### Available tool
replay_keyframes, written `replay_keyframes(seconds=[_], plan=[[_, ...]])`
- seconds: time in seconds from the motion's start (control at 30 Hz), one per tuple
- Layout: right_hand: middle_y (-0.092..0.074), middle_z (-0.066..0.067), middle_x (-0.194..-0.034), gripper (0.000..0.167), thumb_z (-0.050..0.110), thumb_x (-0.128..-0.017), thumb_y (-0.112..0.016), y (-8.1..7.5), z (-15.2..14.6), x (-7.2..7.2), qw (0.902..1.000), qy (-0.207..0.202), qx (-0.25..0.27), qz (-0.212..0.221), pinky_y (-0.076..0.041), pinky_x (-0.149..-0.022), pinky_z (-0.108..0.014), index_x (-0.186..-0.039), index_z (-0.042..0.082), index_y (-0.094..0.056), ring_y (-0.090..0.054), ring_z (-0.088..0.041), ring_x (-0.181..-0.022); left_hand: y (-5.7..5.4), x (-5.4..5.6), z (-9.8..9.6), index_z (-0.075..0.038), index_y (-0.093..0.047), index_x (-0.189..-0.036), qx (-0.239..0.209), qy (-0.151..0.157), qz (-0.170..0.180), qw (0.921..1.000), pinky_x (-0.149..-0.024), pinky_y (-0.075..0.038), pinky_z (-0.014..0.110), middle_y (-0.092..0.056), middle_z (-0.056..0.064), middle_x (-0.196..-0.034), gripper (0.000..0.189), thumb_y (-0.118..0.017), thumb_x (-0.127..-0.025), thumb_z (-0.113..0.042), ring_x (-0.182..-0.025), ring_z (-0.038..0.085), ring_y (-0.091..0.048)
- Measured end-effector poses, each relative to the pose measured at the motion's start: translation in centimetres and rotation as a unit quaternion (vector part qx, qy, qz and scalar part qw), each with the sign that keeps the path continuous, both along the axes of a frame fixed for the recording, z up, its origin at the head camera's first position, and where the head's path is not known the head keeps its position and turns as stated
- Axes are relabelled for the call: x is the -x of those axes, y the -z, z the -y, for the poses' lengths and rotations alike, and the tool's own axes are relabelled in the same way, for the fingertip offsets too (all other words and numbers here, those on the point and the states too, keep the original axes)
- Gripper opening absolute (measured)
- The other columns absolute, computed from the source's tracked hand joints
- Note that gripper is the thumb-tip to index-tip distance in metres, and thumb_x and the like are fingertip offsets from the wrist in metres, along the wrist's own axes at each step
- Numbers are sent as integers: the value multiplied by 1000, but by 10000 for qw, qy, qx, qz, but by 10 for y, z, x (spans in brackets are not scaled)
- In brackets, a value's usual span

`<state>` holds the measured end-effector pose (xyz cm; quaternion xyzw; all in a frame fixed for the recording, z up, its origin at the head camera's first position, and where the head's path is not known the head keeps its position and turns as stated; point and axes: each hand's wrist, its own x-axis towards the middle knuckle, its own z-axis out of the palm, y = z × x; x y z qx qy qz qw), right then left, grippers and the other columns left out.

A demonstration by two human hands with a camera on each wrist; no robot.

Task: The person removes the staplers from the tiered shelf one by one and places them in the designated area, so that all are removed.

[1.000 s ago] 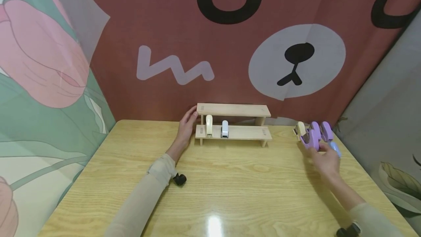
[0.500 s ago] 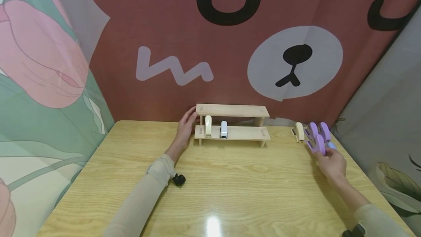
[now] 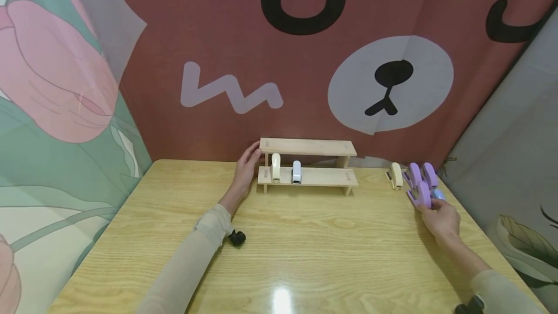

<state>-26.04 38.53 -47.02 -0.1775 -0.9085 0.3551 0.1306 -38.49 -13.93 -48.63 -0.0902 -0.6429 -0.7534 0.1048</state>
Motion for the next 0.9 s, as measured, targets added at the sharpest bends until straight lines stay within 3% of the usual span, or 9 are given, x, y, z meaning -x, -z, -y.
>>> replay_keyframes(seconds=[0.3,0.43,0.53,0.63,0.9], plan=[[-63,-34,-118,52,26,-99,-67,-1,-2,-1,10000,-78,1,46,-43,-80,-47,-128,-16,-59,-56,-46,-106,-1,1,1,-26,-50,-152,-136,168,64,9997,-101,-41,56,-55,5,-144,51,-57,-104,-44,-125,37,-56],[-65,-33,-114,51,26,-97,-69,0,-2,-2,9999,-93,-104,-17,-43,-80,-48,-126,-15,-61,-57,-46,-105,-11,-8,2,-19,-47,-155,-132,249,155,9995,-103,-41,56,-56,6,-144,53,-56,-106,-38,-126,38,-55],[-67,-31,-111,51,26,-96,-71,0,-3,-3,9996,-123,-229,-69,-43,-78,-48,-125,-15,-62,-59,-47,-103,-11,-8,1,-21,-48,-154,-110,190,172,9996,-102,-42,55,-57,6,-143,54,-57,-105,-41,-124,36,-57],[-68,-30,-109,52,26,-94,-73,1,-4,-3,9993,-172,-321,-76,-44,-76,-47,-126,-14,-62,-60,-46,-101,-1,-1,1,-29,-52,-151,-103,92,137,9998,-100,-43,53,-57,4,-141,53,-59,-102,-49,-122,32,-58],[-70,-29,-104,50,23,-90,-77,2,-5,-4,9983,-227,-488,-220,-44,-71,-44,-121,-14,-64,-62,-44,-95,0,-1,0,-31,-53,-149,-1,32,114,9999,-97,-45,55,-58,4,-139,55,-59,-100,-54,-120,29,-59]])
